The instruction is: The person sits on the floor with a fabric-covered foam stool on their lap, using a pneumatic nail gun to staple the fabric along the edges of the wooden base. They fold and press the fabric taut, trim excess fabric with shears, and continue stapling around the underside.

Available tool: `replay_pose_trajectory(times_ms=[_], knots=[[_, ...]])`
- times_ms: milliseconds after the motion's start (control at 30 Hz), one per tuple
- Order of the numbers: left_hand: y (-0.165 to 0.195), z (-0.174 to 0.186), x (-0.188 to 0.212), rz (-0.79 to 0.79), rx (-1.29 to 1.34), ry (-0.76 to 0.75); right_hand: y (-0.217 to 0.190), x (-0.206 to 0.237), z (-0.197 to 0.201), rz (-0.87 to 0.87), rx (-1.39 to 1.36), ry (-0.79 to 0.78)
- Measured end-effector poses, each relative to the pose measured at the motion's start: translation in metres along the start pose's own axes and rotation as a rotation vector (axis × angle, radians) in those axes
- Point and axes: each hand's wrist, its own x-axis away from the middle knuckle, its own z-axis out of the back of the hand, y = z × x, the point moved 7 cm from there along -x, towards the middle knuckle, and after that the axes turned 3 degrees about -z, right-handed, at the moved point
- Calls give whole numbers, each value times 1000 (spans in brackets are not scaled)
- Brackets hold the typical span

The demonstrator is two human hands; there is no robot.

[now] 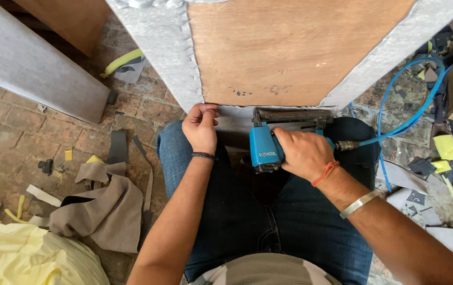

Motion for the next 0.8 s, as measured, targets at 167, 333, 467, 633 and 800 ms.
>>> replay_pose_trajectory(times_ms=[167,333,467,633,800], knots=[[-2,-4,0,28,13,-6,-14,-12,-7,32,-1,13],[-3,-5,1,54,12,-25,-23,-18,-12,27,-14,41],[0,-7,2,38,41,-40,-30,-19,-1,43,-19,39],[4,-6,4,45,-34,-16,-39,2,61,145,-154,335],[17,-13,12,-107,-131,-85,-25,17,96,-99,-363,813]])
